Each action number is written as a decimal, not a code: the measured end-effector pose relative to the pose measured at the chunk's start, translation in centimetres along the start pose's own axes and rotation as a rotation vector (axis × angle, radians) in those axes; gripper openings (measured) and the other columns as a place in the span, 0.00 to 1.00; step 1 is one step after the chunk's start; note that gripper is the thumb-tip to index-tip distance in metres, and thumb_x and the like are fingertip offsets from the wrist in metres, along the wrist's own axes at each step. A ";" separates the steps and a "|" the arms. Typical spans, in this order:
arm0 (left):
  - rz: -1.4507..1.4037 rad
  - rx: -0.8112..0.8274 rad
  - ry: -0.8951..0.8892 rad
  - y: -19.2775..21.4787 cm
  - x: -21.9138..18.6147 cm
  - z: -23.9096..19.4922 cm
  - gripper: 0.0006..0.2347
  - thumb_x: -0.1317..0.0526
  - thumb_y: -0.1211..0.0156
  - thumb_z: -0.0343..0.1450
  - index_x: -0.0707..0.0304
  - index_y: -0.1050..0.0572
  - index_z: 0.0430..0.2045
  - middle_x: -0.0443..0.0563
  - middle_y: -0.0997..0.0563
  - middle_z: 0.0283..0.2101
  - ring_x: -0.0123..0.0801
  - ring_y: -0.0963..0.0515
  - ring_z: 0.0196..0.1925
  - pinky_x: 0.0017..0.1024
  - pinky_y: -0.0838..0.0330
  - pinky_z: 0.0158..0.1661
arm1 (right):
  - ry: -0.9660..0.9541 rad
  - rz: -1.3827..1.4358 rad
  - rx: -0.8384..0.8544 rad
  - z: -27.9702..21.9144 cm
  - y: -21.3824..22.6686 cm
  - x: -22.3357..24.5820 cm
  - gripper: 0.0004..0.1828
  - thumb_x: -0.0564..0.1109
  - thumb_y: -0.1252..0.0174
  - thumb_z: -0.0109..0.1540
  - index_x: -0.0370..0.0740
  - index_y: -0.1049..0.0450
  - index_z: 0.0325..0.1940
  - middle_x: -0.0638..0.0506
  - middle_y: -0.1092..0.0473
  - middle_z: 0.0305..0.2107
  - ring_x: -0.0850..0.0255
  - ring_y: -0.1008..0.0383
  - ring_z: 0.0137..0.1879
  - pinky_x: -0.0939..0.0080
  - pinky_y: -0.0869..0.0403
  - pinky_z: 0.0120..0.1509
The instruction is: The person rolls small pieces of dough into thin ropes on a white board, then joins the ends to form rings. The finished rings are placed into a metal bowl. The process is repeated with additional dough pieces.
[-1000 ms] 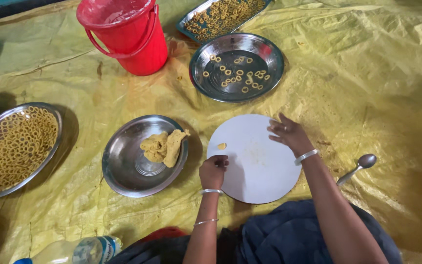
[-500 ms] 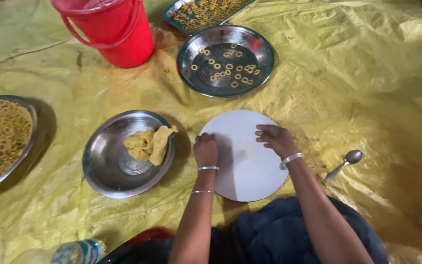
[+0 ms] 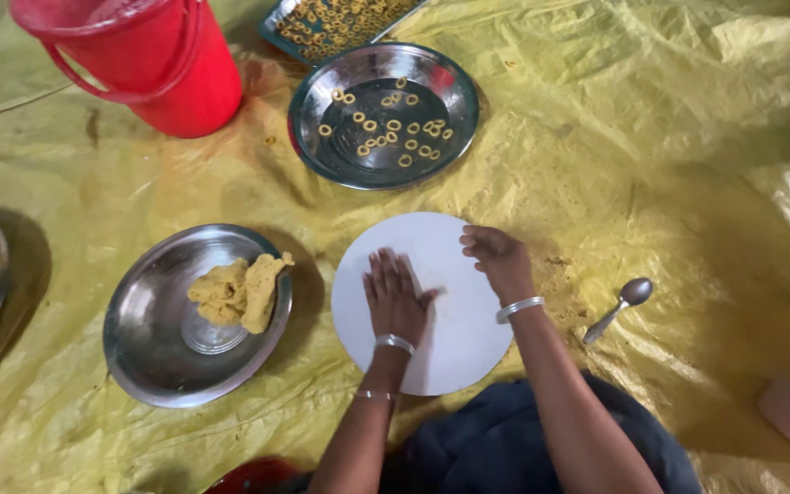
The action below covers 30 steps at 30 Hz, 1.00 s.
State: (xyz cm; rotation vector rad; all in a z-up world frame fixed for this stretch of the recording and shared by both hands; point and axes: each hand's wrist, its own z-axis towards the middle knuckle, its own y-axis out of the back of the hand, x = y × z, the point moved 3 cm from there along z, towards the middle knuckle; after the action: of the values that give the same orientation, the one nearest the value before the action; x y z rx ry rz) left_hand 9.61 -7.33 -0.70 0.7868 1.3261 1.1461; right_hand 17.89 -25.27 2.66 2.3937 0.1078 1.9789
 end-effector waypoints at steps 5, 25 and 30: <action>0.083 0.039 0.111 1.7 1.7 6.3 0.41 0.36 0.50 0.70 0.61 0.52 0.73 0.71 0.64 0.76 0.57 0.70 0.78 0.63 0.74 0.70 | 0.250 -0.583 -0.065 -2.7 -2.2 1.0 0.17 0.40 0.34 0.58 0.46 0.18 0.52 0.45 0.22 0.45 0.51 0.21 0.48 0.55 0.24 0.52; 0.120 0.190 0.100 4.5 1.1 7.0 0.44 0.32 0.52 0.69 0.61 0.58 0.74 0.69 0.66 0.78 0.55 0.69 0.80 0.56 0.74 0.73 | 0.045 -1.674 0.529 -5.2 -6.0 -4.1 0.29 0.43 0.59 0.67 0.28 0.41 0.71 0.27 0.48 0.70 0.31 0.45 0.73 0.40 0.37 0.72; 0.083 0.022 0.184 2.6 0.6 5.1 0.43 0.33 0.54 0.70 0.65 0.57 0.73 0.70 0.64 0.77 0.55 0.68 0.79 0.59 0.75 0.70 | 0.070 -1.540 0.497 -5.0 -5.2 -0.7 0.21 0.43 0.56 0.66 0.38 0.19 0.52 0.37 0.24 0.51 0.43 0.24 0.61 0.47 0.24 0.63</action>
State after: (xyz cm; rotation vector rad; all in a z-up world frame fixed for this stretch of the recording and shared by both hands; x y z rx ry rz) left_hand 14.05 -5.17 2.28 0.7725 1.4714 1.2970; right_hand 12.69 -20.20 2.59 1.3187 1.8688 1.1913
